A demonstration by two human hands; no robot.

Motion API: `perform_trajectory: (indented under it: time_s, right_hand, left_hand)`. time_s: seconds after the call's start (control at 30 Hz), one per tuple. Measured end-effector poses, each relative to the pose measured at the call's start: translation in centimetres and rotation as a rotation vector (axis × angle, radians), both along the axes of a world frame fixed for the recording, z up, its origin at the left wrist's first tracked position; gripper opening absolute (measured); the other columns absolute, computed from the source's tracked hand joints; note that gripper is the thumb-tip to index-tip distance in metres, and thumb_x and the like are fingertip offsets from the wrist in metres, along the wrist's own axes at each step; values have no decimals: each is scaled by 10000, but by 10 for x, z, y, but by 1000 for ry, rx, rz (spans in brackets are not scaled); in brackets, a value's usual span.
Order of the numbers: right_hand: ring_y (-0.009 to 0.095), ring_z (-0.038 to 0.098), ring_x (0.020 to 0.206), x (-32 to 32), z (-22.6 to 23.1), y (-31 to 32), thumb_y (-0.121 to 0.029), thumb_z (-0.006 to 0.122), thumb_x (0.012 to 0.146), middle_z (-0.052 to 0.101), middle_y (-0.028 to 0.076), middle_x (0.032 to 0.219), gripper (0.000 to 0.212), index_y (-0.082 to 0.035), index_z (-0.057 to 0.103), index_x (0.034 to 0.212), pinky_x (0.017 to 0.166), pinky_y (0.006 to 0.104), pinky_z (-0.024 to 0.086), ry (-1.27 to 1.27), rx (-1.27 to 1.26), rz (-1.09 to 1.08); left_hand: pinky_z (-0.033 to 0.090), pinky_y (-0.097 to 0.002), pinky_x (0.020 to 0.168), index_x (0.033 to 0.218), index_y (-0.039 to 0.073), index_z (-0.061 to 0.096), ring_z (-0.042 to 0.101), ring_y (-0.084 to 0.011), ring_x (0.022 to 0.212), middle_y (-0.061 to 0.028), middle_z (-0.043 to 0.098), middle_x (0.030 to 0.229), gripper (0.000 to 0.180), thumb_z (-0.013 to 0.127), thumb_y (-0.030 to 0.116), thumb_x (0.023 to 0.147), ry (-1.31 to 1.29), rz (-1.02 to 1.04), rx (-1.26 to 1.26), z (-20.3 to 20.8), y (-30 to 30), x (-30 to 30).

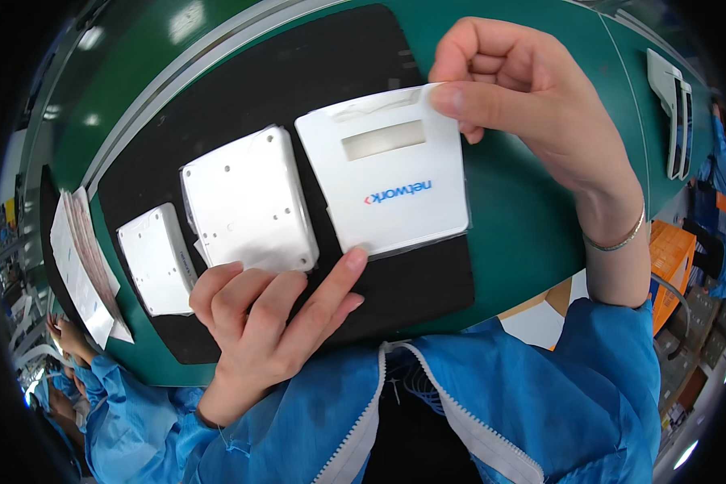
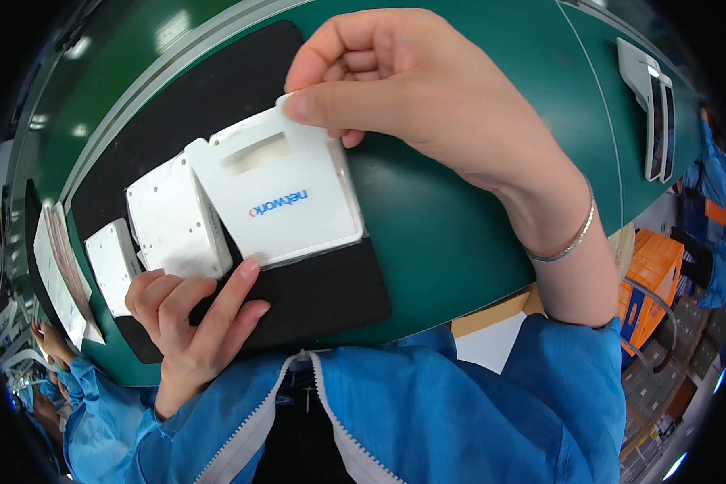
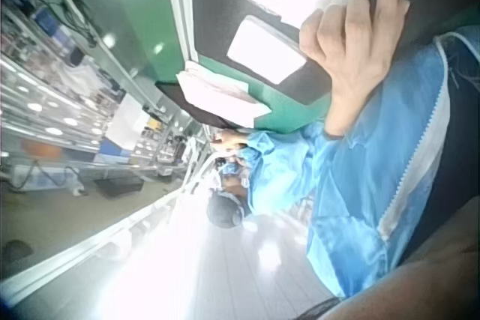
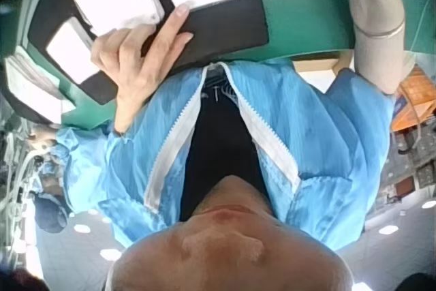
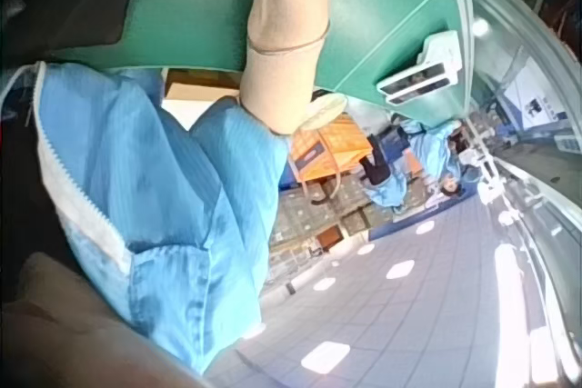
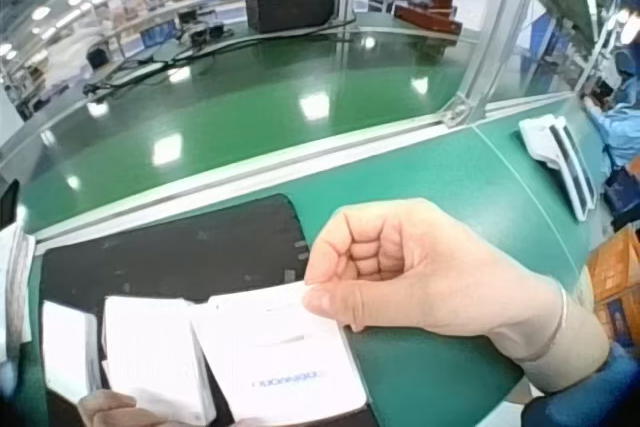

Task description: The person applies adhesive labels to white electronic enclosures by hand, peeling each label from its protective film and pressing it onto the enclosure.

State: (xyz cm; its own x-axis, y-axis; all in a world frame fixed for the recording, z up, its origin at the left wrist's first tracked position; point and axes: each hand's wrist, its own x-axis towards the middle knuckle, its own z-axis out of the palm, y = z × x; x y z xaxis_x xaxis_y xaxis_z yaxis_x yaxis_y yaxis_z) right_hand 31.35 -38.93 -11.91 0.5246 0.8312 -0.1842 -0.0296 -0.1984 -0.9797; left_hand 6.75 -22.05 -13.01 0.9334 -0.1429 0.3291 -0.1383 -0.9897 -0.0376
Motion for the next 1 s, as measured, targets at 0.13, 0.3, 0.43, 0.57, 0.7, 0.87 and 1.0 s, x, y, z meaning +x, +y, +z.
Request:
perform_trajectory:
  time_s: [0.13,0.3,0.43,0.57,0.7,0.87,1.0]
  right_hand:
    - [19,538,690,-2,2,1,-136,700,894,609,-24,805,121,-54,611,906,625,173,437,11,6,-2]
    - [24,537,683,-1,0,-2,-147,690,900,612,-16,803,121,-57,609,900,616,175,436,-52,5,-4]
    - [36,541,675,2,2,-6,-173,681,906,615,2,801,133,-67,602,894,605,174,435,-137,-7,29]
    - [40,547,673,3,1,-6,-197,685,904,618,15,797,155,-72,595,888,598,173,434,-148,-2,45]
    - [40,550,667,3,2,-7,-200,685,904,620,17,794,158,-73,593,889,592,171,434,-147,18,47]
    - [40,550,665,-1,0,-4,-206,681,907,620,17,790,160,-71,595,896,595,170,436,-159,-4,19]
    - [38,553,674,1,1,-6,-210,680,907,621,12,800,163,-71,596,901,600,170,433,-164,-46,39]
  left_hand:
    - [370,-376,909,1150,322,747,421,-151,875,23,398,933,396,764,448,776,39,2,19,2,1,-2]
    - [371,-338,892,1074,281,776,443,-126,854,66,478,895,306,770,402,794,-40,-5,-70,2,5,-6]
    - [370,-309,871,1014,266,791,457,-104,845,107,555,934,235,766,382,811,-103,-24,-82,3,5,-7]
    - [372,-311,875,1013,270,791,457,-105,845,105,548,924,228,760,382,817,-93,-15,-74,3,5,-7]
    - [381,-338,851,1031,252,787,465,-133,868,67,552,939,246,762,358,811,-96,-38,-74,2,5,-8]
    - [388,-360,827,1045,240,783,467,-159,885,36,549,947,266,767,342,800,-85,-49,-58,2,6,-10]
    - [390,-364,832,1050,246,782,469,-155,870,39,533,937,266,763,341,802,-78,-46,-61,2,5,-10]
